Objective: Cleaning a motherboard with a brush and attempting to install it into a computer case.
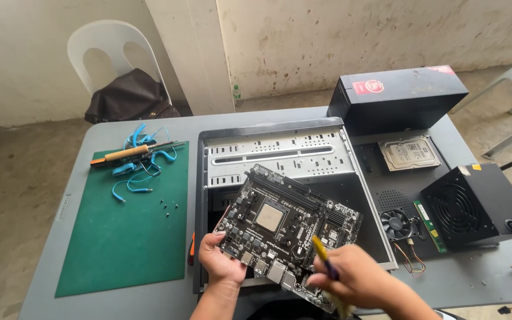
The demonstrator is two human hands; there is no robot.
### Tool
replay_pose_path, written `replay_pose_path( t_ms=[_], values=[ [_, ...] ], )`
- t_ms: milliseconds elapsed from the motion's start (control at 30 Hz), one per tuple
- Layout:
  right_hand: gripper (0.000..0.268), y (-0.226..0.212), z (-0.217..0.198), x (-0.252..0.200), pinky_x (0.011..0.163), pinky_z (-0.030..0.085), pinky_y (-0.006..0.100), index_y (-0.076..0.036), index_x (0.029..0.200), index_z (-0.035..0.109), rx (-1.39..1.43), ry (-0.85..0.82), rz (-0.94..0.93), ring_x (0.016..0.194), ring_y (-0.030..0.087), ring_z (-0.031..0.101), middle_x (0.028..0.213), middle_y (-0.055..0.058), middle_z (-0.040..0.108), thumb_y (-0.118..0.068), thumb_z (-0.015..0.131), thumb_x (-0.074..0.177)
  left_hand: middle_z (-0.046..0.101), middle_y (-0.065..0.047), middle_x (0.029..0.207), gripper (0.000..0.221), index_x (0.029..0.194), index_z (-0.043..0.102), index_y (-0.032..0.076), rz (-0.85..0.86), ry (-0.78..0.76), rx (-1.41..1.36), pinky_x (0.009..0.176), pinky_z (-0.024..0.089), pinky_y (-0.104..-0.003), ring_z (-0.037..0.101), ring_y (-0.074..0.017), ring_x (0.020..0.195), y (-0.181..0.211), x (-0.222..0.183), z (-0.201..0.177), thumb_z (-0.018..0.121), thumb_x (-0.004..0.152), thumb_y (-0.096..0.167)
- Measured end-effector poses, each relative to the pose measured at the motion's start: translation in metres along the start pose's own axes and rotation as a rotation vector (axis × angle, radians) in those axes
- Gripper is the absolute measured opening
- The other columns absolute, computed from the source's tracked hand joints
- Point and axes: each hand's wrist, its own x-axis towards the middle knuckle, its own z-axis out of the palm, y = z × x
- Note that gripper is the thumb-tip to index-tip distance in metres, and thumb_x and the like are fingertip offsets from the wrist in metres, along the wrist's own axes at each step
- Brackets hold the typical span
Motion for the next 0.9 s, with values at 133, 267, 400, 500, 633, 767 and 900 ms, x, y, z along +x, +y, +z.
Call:
replay_pose_path(
  t_ms=[133,267,400,500,633,767,900],
  values=[
    [0.05,-0.005,-0.014,-0.01,0.054,0.033,0.034,-0.014,0.067,0.039,0.037,0.146,-0.065,0.054,0.018,0.039,0.061,0.0,0.038,-0.048,0.05,0.101,0.065,-0.011,0.086,0.016,0.076,0.055,0.012,0.047,0.154,-0.014,0.066,0.05,-0.044,0.062,-0.0331,0.076,0.0,0.001,-0.004,0.057,0.06,0.016],
    [0.057,-0.048,-0.011,0.0,0.061,0.055,0.027,-0.01,0.071,0.064,0.222,0.293,-0.251,0.066,0.015,0.069,0.074,0.003,0.068,-0.056,0.05,0.099,0.068,-0.015,0.091,0.039,0.097,0.066,0.002,0.017,0.083,-0.029,0.069,0.05,-0.043,0.063,-0.0347,0.08,0.002,-0.006,0.002,0.054,0.063,0.018],
    [0.048,-0.014,0.0,-0.017,0.06,0.046,0.031,-0.012,0.073,0.055,0.052,0.08,-0.148,0.064,0.02,0.054,0.074,0.002,0.055,-0.048,0.05,0.103,0.067,-0.016,0.095,0.045,0.103,0.066,0.0,0.022,0.078,-0.02,0.072,0.051,-0.045,0.063,-0.0359,0.083,0.002,-0.013,0.007,0.052,0.064,0.017],
    [0.049,-0.011,-0.008,-0.021,0.055,0.038,0.032,-0.014,0.068,0.043,-0.013,0.007,0.004,0.057,0.019,0.039,0.065,-0.001,0.042,-0.047,0.052,0.104,0.068,-0.019,0.101,0.056,0.114,0.068,-0.003,0.033,0.054,-0.011,0.074,0.051,-0.045,0.063,-0.0363,0.087,0.004,-0.015,0.01,0.051,0.064,0.017],
    [0.049,-0.063,-0.009,0.003,0.063,0.051,0.029,-0.007,0.079,0.065,0.215,0.177,-0.266,0.068,0.018,0.065,0.079,0.004,0.064,-0.045,0.048,0.104,0.068,-0.018,0.105,0.061,0.12,0.068,0.001,-0.001,0.017,-0.003,0.076,0.05,-0.045,0.062,-0.0353,0.09,0.004,-0.013,0.009,0.05,0.065,0.019],
    [0.041,-0.03,0.004,0.008,0.058,0.04,0.035,-0.008,0.074,0.048,0.03,0.137,-0.366,0.061,0.026,0.047,0.071,0.006,0.048,-0.033,0.044,0.107,0.063,-0.011,0.088,0.026,0.086,0.058,0.009,0.033,0.169,0.014,0.066,0.048,-0.043,0.06,-0.0328,0.078,0.002,-0.007,0.006,0.055,0.061,0.017],
    [0.052,-0.008,-0.007,-0.013,0.06,0.043,0.029,-0.018,0.062,0.048,-0.156,-0.055,0.48,0.056,0.013,0.05,0.059,-0.005,0.054,-0.053,0.056,0.1,0.062,-0.011,0.089,0.032,0.089,0.056,0.009,0.02,0.135,0.032,0.066,0.047,-0.042,0.059,-0.0319,0.08,0.004,-0.011,-0.001,0.056,0.059,0.019]
  ],
)
